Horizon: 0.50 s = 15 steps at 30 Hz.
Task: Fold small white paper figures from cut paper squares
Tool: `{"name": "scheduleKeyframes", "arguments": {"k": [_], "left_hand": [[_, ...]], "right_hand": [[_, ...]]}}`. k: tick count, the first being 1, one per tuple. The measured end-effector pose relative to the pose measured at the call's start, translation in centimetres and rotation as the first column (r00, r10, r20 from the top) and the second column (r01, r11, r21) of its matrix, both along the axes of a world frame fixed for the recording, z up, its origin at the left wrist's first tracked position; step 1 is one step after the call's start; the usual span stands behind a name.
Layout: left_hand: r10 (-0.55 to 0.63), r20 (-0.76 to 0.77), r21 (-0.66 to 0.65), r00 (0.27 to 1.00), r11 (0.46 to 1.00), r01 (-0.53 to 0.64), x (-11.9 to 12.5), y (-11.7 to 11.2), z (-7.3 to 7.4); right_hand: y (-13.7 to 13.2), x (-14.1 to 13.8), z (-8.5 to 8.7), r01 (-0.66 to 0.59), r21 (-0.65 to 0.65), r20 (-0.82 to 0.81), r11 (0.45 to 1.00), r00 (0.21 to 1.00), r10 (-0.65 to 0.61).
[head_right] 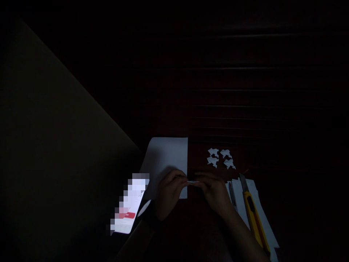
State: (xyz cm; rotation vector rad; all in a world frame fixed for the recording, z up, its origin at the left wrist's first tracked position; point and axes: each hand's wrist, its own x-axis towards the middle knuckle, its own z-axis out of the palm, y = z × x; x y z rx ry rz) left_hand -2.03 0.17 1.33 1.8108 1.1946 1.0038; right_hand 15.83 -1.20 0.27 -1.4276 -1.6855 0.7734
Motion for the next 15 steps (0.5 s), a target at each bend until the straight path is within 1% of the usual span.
{"name": "scheduleKeyframes", "arguments": {"k": [4, 6, 9, 11, 13, 15], "left_hand": [[-0.07, 0.029, -0.144, 0.997, 0.987, 0.073, 0.18, 0.05, -0.29], [-0.066, 0.022, -0.202, 0.998, 0.977, 0.069, 0.2, -0.01, -0.46], [-0.026, 0.036, -0.233, 0.999, 0.972, 0.034, 0.3, -0.27, -0.67], [-0.018, 0.041, -0.246, 0.999, 0.969, 0.028, 0.42, -0.47, -0.74], [-0.043, 0.015, -0.245, 0.999, 0.968, 0.046, 0.51, -0.58, -0.7], [-0.089, -0.03, -0.214, 0.996, 0.973, 0.081, 0.54, -0.57, -0.53]], "right_hand": [[-0.24, -0.16, -0.05, -0.03, -0.142, -0.065, 0.989, 0.998, 0.021], [-0.35, -0.29, 0.13, -0.044, -0.181, -0.077, 0.983, 0.997, 0.031], [-0.45, -0.49, 0.37, -0.025, -0.218, -0.062, 0.976, 0.998, 0.012], [-0.51, -0.6, 0.36, 0.013, -0.203, -0.037, 0.979, 0.999, -0.021], [-0.55, -0.66, 0.2, 0.029, -0.191, -0.021, 0.981, 0.999, -0.034], [-0.58, -0.68, -0.05, 0.002, -0.2, -0.021, 0.98, 1.0, -0.007]]}}
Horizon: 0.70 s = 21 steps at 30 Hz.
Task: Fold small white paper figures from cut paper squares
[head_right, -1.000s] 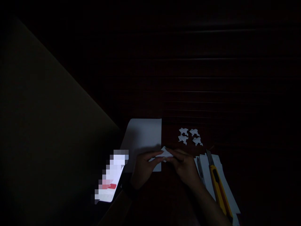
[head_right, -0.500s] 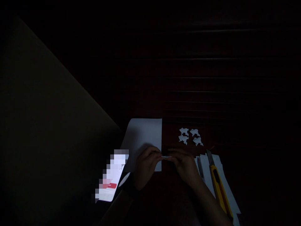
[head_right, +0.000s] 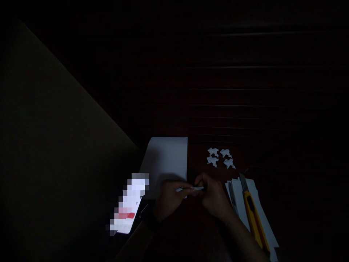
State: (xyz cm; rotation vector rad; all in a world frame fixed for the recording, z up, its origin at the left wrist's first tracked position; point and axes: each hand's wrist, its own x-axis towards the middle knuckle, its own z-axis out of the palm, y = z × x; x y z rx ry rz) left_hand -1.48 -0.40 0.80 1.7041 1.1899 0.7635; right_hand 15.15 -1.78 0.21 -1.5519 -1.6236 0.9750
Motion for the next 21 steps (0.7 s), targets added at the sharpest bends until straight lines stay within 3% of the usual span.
{"name": "scheduleKeyframes", "arguments": {"k": [2, 5, 10, 15, 21], "left_hand": [[-0.026, -0.035, 0.057, 0.999, 0.998, 0.028, 0.0, 0.1, 0.2], [0.05, -0.051, 0.1, 0.997, 0.994, -0.045, 0.3, 0.0, 0.5], [0.256, -0.016, 0.03, 0.966, 0.966, -0.256, 1.2, -0.6, -0.3], [0.349, 0.097, -0.086, 0.932, 0.936, -0.341, 1.9, -0.7, -1.3], [0.317, 0.266, -0.221, 0.91, 0.939, -0.262, 2.3, -0.3, -1.6]], "right_hand": [[0.0, 0.0, -0.2, -0.028, -0.007, -0.018, 1.0, 0.999, 0.027], [0.1, -0.2, -0.4, -0.012, 0.025, -0.052, 1.0, 0.999, 0.013], [0.2, -0.5, -0.5, -0.002, 0.023, -0.107, 1.0, 0.994, 0.004], [0.2, -0.6, -0.7, 0.01, 0.02, -0.153, 1.0, 0.988, -0.007], [-0.1, -0.6, -0.6, 0.01, 0.017, -0.165, 1.0, 0.986, -0.007]]}}
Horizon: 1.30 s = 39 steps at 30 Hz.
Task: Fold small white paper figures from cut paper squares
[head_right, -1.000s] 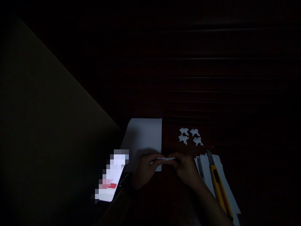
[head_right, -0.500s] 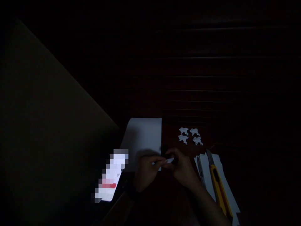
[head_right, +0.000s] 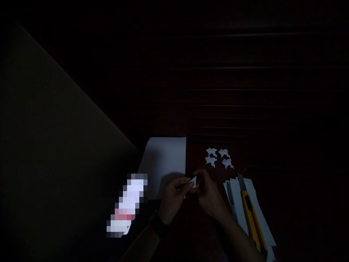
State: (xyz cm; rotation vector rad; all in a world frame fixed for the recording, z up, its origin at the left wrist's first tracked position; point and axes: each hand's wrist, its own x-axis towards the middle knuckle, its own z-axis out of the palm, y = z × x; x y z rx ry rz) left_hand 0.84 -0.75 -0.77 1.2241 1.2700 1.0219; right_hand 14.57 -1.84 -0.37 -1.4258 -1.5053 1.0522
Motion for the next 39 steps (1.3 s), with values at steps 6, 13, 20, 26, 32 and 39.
{"name": "scheduleKeyframes", "arguments": {"k": [6, 13, 20, 26, 32, 39], "left_hand": [[0.038, 0.08, -0.043, 0.996, 0.998, -0.035, -0.3, -0.1, -0.1], [0.007, -0.053, 0.007, 0.999, 1.0, -0.007, -0.1, -0.9, 0.5], [-0.135, -0.354, 0.075, 0.925, 0.982, 0.172, -0.4, -2.4, 0.6], [-0.102, -0.51, 0.146, 0.854, 0.968, 0.203, -1.1, -2.3, 0.2], [-0.111, -0.501, 0.114, 0.858, 0.975, 0.193, -1.4, -2.0, -0.5], [-0.129, -0.466, 0.083, 0.876, 0.979, 0.188, -1.6, -2.0, -0.4]], "right_hand": [[0.0, -0.2, -0.2, 0.023, -0.054, -0.078, 0.998, 0.997, -0.028], [0.5, 1.7, 0.6, -0.127, -0.174, -0.099, 0.976, 0.989, 0.111], [0.4, 3.8, 0.5, -0.136, -0.234, 0.003, 0.963, 0.99, 0.141], [0.6, 3.8, 0.1, -0.206, -0.294, 0.021, 0.933, 0.975, 0.222], [0.7, 3.5, -0.7, -0.168, -0.251, 0.116, 0.953, 0.972, 0.202], [0.7, 3.2, -0.2, -0.188, -0.238, 0.062, 0.953, 0.976, 0.208]]}}
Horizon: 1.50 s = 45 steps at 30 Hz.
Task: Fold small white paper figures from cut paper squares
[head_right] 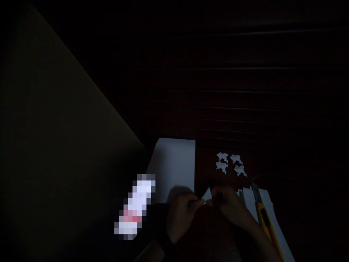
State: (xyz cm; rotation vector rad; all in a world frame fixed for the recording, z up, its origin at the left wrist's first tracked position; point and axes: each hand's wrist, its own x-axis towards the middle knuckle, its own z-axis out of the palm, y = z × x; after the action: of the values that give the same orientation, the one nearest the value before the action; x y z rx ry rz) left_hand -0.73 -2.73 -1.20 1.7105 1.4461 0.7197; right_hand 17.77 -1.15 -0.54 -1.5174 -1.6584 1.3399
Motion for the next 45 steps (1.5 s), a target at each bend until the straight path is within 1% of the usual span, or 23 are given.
{"name": "scheduleKeyframes", "arguments": {"k": [2, 4, 7, 9, 11, 12, 14, 16, 18, 21, 23, 25, 29, 32, 34, 36, 37, 39, 41, 43, 45], "left_hand": [[-0.007, 0.035, -0.023, 0.999, 1.0, 0.008, -0.2, 0.2, 0.0], [0.014, 0.058, -0.024, 0.998, 1.0, -0.013, -0.5, 0.3, 0.2], [0.08, 0.011, 0.047, 0.997, 0.996, -0.081, -0.9, 0.2, 0.6], [0.081, -0.027, 0.1, 0.996, 0.992, -0.078, -1.0, 0.0, 0.9], [0.085, -0.007, 0.099, 0.996, 0.992, -0.084, -1.0, -0.2, 1.1], [0.105, 0.031, 0.074, 0.994, 0.991, -0.107, -1.0, -0.2, 1.1], [0.164, 0.16, -0.015, 0.973, 0.986, -0.164, -1.1, 0.1, 1.2], [0.205, 0.313, -0.122, 0.927, 0.977, -0.175, -1.3, 0.6, 1.1], [0.236, 0.408, -0.215, 0.882, 0.964, -0.158, -1.5, 1.1, 1.1], [0.305, 0.423, -0.303, 0.853, 0.935, -0.184, -1.6, 1.3, 1.3], [0.344, 0.425, -0.335, 0.837, 0.919, -0.207, -1.5, 1.2, 1.4], [0.354, 0.438, -0.362, 0.826, 0.911, -0.199, -1.4, 1.1, 1.5], [0.347, 0.466, -0.397, 0.814, 0.904, -0.159, -1.2, 1.0, 1.3], [0.341, 0.48, -0.411, 0.808, 0.902, -0.136, -1.0, 1.0, 1.2], [0.345, 0.482, -0.41, 0.806, 0.901, -0.141, -1.0, 1.1, 1.1], [0.353, 0.48, -0.406, 0.803, 0.901, -0.153, -0.9, 1.1, 0.9], [0.357, 0.475, -0.404, 0.804, 0.901, -0.16, -0.9, 1.1, 0.8], [0.356, 0.459, -0.394, 0.814, 0.903, -0.172, -0.8, 1.1, 0.6], [0.341, 0.436, -0.379, 0.833, 0.909, -0.174, -0.7, 1.2, 0.5], [0.318, 0.415, -0.359, 0.852, 0.918, -0.168, -0.5, 1.3, 0.6], [0.296, 0.402, -0.329, 0.866, 0.93, -0.165, -0.4, 1.5, 0.8]], "right_hand": [[0.1, -0.1, -0.1, 0.033, 0.016, 0.005, 0.999, 0.999, -0.033], [0.2, -0.3, -0.3, 0.118, 0.036, 0.014, 0.992, 0.993, -0.119], [0.5, -1.1, -0.5, 0.285, 0.105, 0.064, 0.953, 0.954, -0.292], [0.6, -1.8, -0.5, 0.336, 0.148, 0.107, 0.93, 0.93, -0.353], [0.5, -2.6, -0.5, 0.349, 0.172, 0.111, 0.921, 0.923, -0.37], [0.4, -2.9, -0.6, 0.36, 0.18, 0.1, 0.915, 0.919, -0.381], [0.0, -3.6, -0.6, 0.374, 0.18, 0.051, 0.91, 0.92, -0.388], [-0.5, -4.1, -0.6, 0.349, 0.136, -0.028, 0.927, 0.937, -0.349], [-0.8, -4.4, -0.6, 0.304, 0.062, -0.139, 0.951, 0.946, -0.293], [-1.0, -4.5, -0.6, 0.272, -0.059, -0.31, 0.961, 0.91, -0.277], [-0.9, -4.3, -0.8, 0.25, -0.13, -0.382, 0.96, 0.88, -0.281], [-0.7, -3.9, -1.0, 0.245, -0.163, -0.408, 0.956, 0.865, -0.292], [-0.4, -3.3, -1.1, 0.329, -0.189, -0.429, 0.925, 0.82, -0.379], [-0.2, -3.2, -0.4, 0.322, -0.287, -0.487, 0.902, 0.762, -0.427], [-0.2, -3.3, 0.2, 0.318, -0.324, -0.522, 0.891, 0.725, -0.449], [-0.1, -3.4, 0.6, 0.323, -0.309, -0.54, 0.895, 0.715, -0.444], [-0.1, -3.5, 0.6, 0.335, -0.274, -0.536, 0.901, 0.725, -0.432], [-0.1, -3.4, 0.3, 0.372, -0.18, -0.495, 0.911, 0.766, -0.41], [-0.1, -3.3, -0.2, 0.412, -0.109, -0.427, 0.905, 0.802, -0.417], [-0.2, -3.1, -0.6, 0.437, -0.091, -0.354, 0.895, 0.826, -0.439], [-0.2, -2.9, -0.7, 0.468, -0.089, -0.306, 0.879, 0.827, -0.471]]}}
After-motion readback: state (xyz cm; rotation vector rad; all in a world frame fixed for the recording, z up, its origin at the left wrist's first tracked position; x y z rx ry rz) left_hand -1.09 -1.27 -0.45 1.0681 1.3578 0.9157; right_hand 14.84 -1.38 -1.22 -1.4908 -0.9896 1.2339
